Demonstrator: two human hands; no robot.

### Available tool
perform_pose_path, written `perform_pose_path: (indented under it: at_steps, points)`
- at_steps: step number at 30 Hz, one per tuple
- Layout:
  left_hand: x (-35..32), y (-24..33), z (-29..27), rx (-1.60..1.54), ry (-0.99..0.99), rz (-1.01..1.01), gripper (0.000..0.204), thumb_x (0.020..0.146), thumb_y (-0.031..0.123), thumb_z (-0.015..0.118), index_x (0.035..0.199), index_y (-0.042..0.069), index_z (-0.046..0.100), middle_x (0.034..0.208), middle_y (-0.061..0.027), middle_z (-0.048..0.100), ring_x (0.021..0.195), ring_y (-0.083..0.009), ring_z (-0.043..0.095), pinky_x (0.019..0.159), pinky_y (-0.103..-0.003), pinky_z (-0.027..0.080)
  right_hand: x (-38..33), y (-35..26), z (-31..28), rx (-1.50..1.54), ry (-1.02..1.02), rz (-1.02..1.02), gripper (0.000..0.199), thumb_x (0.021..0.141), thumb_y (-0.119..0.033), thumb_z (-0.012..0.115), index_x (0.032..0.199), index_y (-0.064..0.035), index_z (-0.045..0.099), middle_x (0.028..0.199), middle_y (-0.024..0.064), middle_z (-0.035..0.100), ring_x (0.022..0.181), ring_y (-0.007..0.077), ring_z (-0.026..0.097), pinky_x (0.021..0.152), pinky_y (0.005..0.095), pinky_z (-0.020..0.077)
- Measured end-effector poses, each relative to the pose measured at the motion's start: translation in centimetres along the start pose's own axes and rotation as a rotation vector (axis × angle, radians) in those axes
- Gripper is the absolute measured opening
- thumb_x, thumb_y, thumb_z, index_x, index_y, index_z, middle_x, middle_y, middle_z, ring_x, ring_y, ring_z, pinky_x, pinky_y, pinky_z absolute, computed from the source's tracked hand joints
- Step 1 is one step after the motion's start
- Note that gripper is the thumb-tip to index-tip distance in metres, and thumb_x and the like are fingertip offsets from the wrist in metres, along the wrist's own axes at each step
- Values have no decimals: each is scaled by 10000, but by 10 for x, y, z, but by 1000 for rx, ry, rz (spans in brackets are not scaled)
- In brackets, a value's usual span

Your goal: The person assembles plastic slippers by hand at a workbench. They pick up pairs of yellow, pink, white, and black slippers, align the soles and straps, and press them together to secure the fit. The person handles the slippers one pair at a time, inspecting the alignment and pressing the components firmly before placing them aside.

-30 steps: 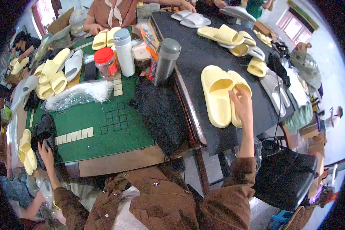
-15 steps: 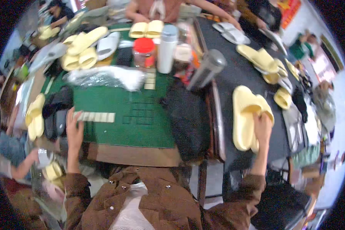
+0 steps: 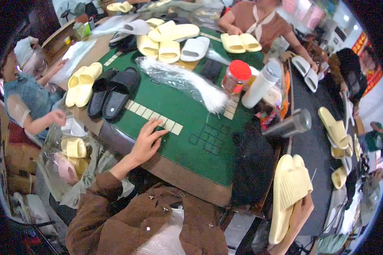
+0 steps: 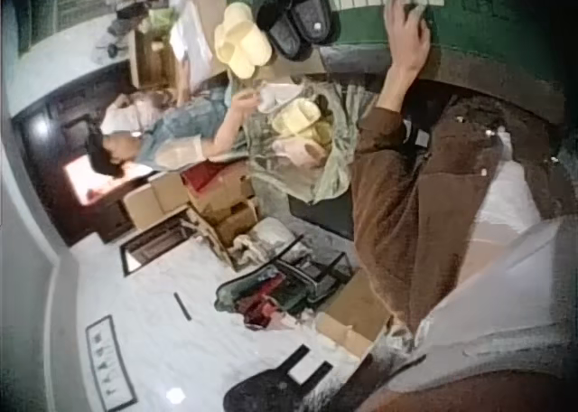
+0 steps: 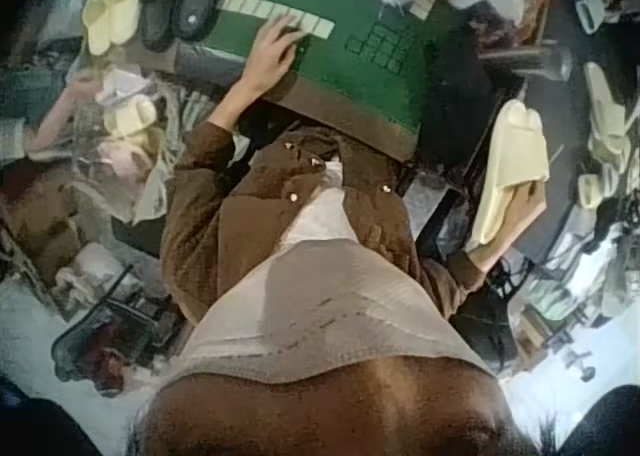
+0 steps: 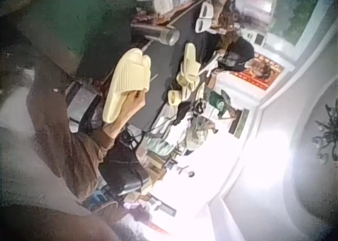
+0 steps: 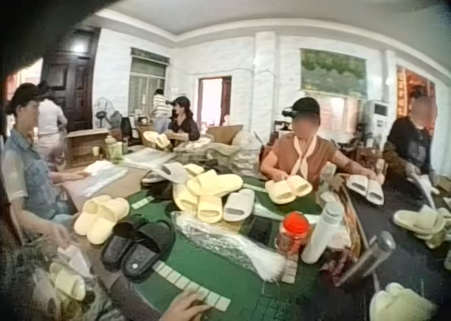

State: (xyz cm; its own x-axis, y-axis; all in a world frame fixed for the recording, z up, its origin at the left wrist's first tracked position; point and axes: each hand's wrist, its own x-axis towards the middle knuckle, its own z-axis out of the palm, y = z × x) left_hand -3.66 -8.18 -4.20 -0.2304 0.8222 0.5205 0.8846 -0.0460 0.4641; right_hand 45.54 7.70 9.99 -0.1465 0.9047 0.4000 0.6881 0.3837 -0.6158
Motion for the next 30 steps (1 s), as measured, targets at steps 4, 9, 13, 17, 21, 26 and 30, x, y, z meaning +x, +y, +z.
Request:
perform_pose_path:
  at_steps: [4,9,13,17,21,26,30]
  points:
    - [-1,-4,1,-59,24,-4,340,821,-27,594,1147,70,612,1371,-152,469,1341,-398,370,1090,-502,328,0,-84,28,383,-126,137,298,851,-101,622,1080,89,637,885,108,694,817,122,622,729,274,494]
    - [0,-6,3,-54,22,12,367,804,-36,603,1157,65,601,1352,-169,480,1323,-406,393,1074,-506,349,16,-118,63,305,-469,62,249,815,-108,655,985,74,649,867,65,694,816,83,606,711,271,497]
    - [-1,-7,3,-83,58,25,412,780,-52,590,1167,88,614,1354,-161,493,1324,-391,406,1087,-489,351,19,-150,99,307,-688,-46,213,847,-108,623,969,64,649,836,61,693,782,84,594,703,271,486]
    - [0,-8,5,-97,46,16,423,778,-55,588,1175,89,610,1353,-162,491,1330,-390,398,1084,-485,353,12,-146,149,576,-789,70,181,913,-80,572,1010,46,659,771,8,653,705,49,555,627,232,452]
    - [-2,-8,5,-109,54,25,429,767,-59,587,1176,71,602,1348,-167,494,1324,-390,407,1081,-487,357,18,-146,168,587,-932,366,194,940,-150,536,976,-10,666,648,-23,560,481,22,350,435,209,238]
    - [0,-4,2,-86,59,18,381,800,-30,608,1175,35,577,1330,-177,492,1283,-405,433,1062,-495,367,9,-154,179,764,-1172,438,400,960,-150,514,1321,19,475,1102,116,673,531,27,333,472,178,292]
    - [2,-4,1,-158,99,-68,387,819,-39,577,1203,-3,549,1326,-186,496,1270,-381,450,1064,-448,375,4,-170,172,781,-1268,410,509,966,-103,493,1431,34,337,1279,161,575,603,35,332,520,153,317]
